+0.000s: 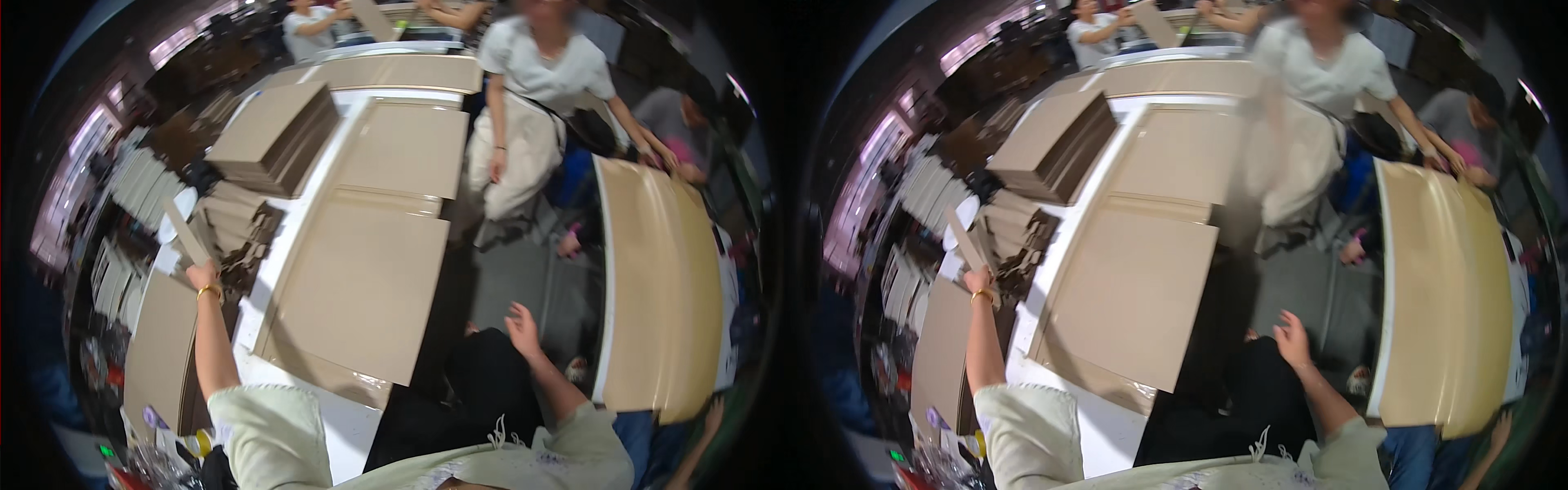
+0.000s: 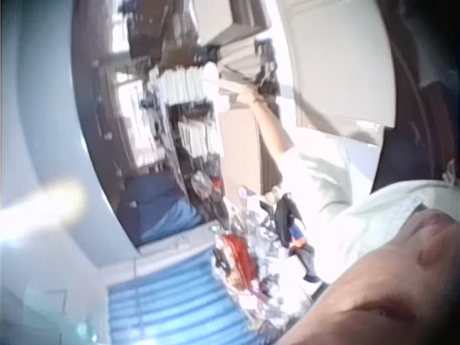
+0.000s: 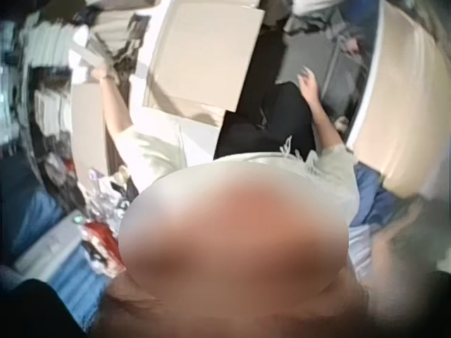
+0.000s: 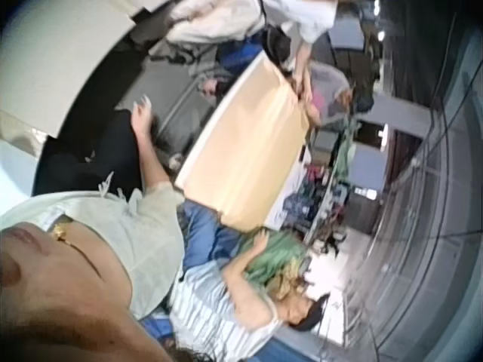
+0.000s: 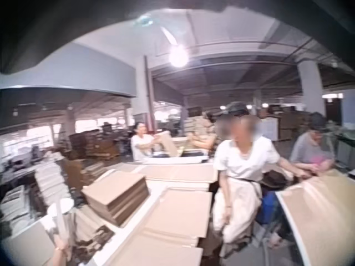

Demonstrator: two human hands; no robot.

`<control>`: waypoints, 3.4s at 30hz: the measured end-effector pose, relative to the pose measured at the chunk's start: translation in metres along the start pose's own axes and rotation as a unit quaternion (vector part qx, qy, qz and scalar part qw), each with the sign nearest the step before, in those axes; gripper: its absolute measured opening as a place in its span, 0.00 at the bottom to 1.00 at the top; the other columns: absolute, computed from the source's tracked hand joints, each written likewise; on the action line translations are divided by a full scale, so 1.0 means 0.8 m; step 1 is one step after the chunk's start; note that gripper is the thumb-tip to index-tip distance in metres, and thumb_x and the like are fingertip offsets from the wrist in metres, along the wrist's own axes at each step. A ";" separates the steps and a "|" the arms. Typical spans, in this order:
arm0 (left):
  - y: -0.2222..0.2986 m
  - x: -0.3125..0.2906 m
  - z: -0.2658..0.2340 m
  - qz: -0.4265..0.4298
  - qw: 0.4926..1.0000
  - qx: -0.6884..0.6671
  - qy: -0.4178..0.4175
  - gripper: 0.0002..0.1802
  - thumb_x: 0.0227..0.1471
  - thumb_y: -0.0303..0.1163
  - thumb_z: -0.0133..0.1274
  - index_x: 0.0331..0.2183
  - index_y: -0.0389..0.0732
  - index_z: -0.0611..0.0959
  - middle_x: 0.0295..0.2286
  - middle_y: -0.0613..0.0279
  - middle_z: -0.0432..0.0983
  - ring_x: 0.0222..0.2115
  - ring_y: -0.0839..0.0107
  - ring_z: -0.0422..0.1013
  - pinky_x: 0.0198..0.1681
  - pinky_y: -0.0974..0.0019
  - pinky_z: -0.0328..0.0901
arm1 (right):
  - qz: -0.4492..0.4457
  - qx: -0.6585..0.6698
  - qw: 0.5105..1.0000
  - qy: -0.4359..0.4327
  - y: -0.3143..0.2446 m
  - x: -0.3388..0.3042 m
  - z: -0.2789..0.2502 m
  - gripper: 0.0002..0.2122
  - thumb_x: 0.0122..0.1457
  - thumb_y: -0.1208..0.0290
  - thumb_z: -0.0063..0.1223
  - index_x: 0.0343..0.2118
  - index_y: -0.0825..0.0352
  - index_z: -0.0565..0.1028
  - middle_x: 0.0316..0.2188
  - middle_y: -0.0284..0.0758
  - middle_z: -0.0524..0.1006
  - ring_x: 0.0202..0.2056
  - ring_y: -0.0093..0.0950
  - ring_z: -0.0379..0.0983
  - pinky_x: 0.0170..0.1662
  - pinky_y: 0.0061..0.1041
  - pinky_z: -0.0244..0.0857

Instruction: Wrapping large cardboard panels with a tan-colored finishing material.

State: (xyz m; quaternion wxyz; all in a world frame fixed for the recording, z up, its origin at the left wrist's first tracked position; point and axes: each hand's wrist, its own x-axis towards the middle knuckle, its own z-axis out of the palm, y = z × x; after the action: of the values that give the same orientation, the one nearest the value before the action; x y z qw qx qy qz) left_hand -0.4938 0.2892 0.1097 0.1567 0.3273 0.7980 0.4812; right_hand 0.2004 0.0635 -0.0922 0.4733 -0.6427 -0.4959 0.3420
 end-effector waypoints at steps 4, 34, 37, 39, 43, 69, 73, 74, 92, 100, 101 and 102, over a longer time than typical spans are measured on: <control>0.022 -0.124 0.114 -0.025 0.911 -0.362 -0.199 0.04 0.53 0.29 0.45 0.31 0.39 0.71 0.28 0.63 0.72 0.30 0.68 0.71 0.34 0.58 0.68 | -0.061 0.111 0.987 -0.101 -0.112 0.022 0.063 0.21 0.54 0.73 0.53 0.51 0.67 0.63 0.40 0.40 0.73 0.38 0.25 0.73 0.43 0.24 0.65; 0.079 -0.220 0.465 0.383 0.816 0.347 -0.259 0.48 0.49 0.62 0.38 0.59 0.35 0.50 0.60 0.55 0.43 0.61 0.64 0.38 0.62 0.55 0.34 | 0.192 0.062 0.972 -0.120 -0.079 0.366 0.136 0.16 0.54 0.59 0.48 0.40 0.65 0.70 0.30 0.30 0.75 0.25 0.16 0.69 0.20 0.15 0.57; 0.078 -0.206 0.458 0.364 0.823 0.356 -0.251 0.49 0.48 0.63 0.39 0.59 0.36 0.50 0.60 0.55 0.42 0.61 0.64 0.38 0.62 0.55 0.34 | 0.243 0.243 0.932 -0.119 -0.082 0.362 0.161 0.25 0.54 0.50 0.46 0.51 0.61 0.64 0.47 0.30 0.68 0.40 0.25 0.68 0.31 0.24 0.64; 0.075 -0.189 0.455 0.357 0.826 0.361 -0.247 0.49 0.48 0.63 0.39 0.59 0.36 0.50 0.60 0.55 0.42 0.61 0.64 0.39 0.62 0.55 0.34 | 0.247 0.234 0.927 -0.157 -0.087 0.364 0.180 0.34 0.54 0.40 0.40 0.59 0.57 0.55 0.55 0.32 0.60 0.54 0.35 0.55 0.49 0.36 0.58; 0.081 -0.188 0.471 0.373 0.823 0.353 -0.240 0.50 0.47 0.64 0.40 0.59 0.36 0.51 0.60 0.55 0.42 0.61 0.64 0.40 0.62 0.54 0.33 | 0.198 0.251 0.941 -0.110 -0.043 0.389 0.193 0.39 0.53 0.35 0.34 0.59 0.61 0.53 0.57 0.36 0.57 0.55 0.39 0.53 0.55 0.36 0.51; 0.121 -0.556 0.294 0.606 0.666 -0.049 -0.433 0.36 0.38 0.36 0.57 0.50 0.36 0.66 0.53 0.48 0.58 0.57 0.53 0.52 0.58 0.46 0.39 | 0.235 -0.486 0.734 -0.412 -0.065 -0.143 -0.113 0.46 0.47 0.27 0.15 0.39 0.68 0.76 0.44 0.44 0.73 0.47 0.41 0.68 0.49 0.37 0.60; 0.062 -0.688 0.198 0.614 0.587 -0.042 -0.526 0.36 0.43 0.41 0.55 0.53 0.40 0.63 0.56 0.46 0.52 0.58 0.54 0.49 0.59 0.44 0.34 | 0.010 -0.367 0.912 -0.181 -0.106 -0.121 -0.083 0.32 0.56 0.41 0.34 0.47 0.69 0.70 0.50 0.44 0.67 0.49 0.42 0.65 0.52 0.35 0.58; 0.047 -0.714 0.180 0.583 0.607 -0.062 -0.536 0.36 0.43 0.41 0.55 0.52 0.39 0.63 0.56 0.46 0.52 0.58 0.55 0.49 0.59 0.44 0.34 | -0.068 -0.273 0.958 -0.060 -0.123 -0.127 -0.089 0.28 0.56 0.48 0.39 0.49 0.68 0.68 0.51 0.43 0.66 0.50 0.42 0.65 0.52 0.35 0.58; -0.171 -0.654 0.186 0.403 0.829 0.061 -0.383 0.20 0.54 0.36 0.47 0.44 0.32 0.71 0.42 0.46 0.67 0.44 0.56 0.64 0.49 0.60 0.58 | 0.396 -0.012 0.557 0.730 -0.026 -0.327 -0.532 0.28 0.42 0.51 0.59 0.46 0.57 0.67 0.50 0.36 0.63 0.52 0.36 0.59 0.52 0.41 0.56; -0.266 -0.639 0.166 0.305 0.861 0.112 -0.392 0.16 0.52 0.36 0.48 0.38 0.34 0.75 0.36 0.49 0.72 0.39 0.56 0.68 0.44 0.60 0.61 | 0.487 -0.056 0.482 0.726 0.045 -0.317 -0.570 0.42 0.33 0.41 0.63 0.50 0.61 0.61 0.50 0.38 0.60 0.52 0.35 0.59 0.51 0.40 0.57; -0.277 -0.632 0.162 0.315 0.857 0.130 -0.387 0.15 0.52 0.37 0.48 0.37 0.34 0.76 0.35 0.49 0.72 0.39 0.56 0.68 0.44 0.60 0.62 | 0.495 -0.066 0.482 0.720 0.045 -0.316 -0.571 0.43 0.34 0.41 0.63 0.51 0.61 0.60 0.50 0.39 0.60 0.52 0.35 0.59 0.51 0.40 0.56; -0.288 -0.623 0.170 0.273 0.874 0.130 -0.381 0.15 0.52 0.38 0.49 0.34 0.34 0.77 0.33 0.50 0.74 0.36 0.56 0.70 0.42 0.59 0.63 | 0.502 -0.076 0.482 0.714 0.046 -0.315 -0.571 0.43 0.34 0.40 0.62 0.52 0.61 0.59 0.50 0.40 0.60 0.52 0.35 0.59 0.51 0.40 0.56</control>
State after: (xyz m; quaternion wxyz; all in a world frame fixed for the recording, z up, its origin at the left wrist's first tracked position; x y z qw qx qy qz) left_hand -0.1349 -0.0301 -0.1896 0.2675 0.7076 0.6105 0.2346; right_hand 0.5578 -0.3035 0.0110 0.3613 -0.8390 0.3959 -0.0942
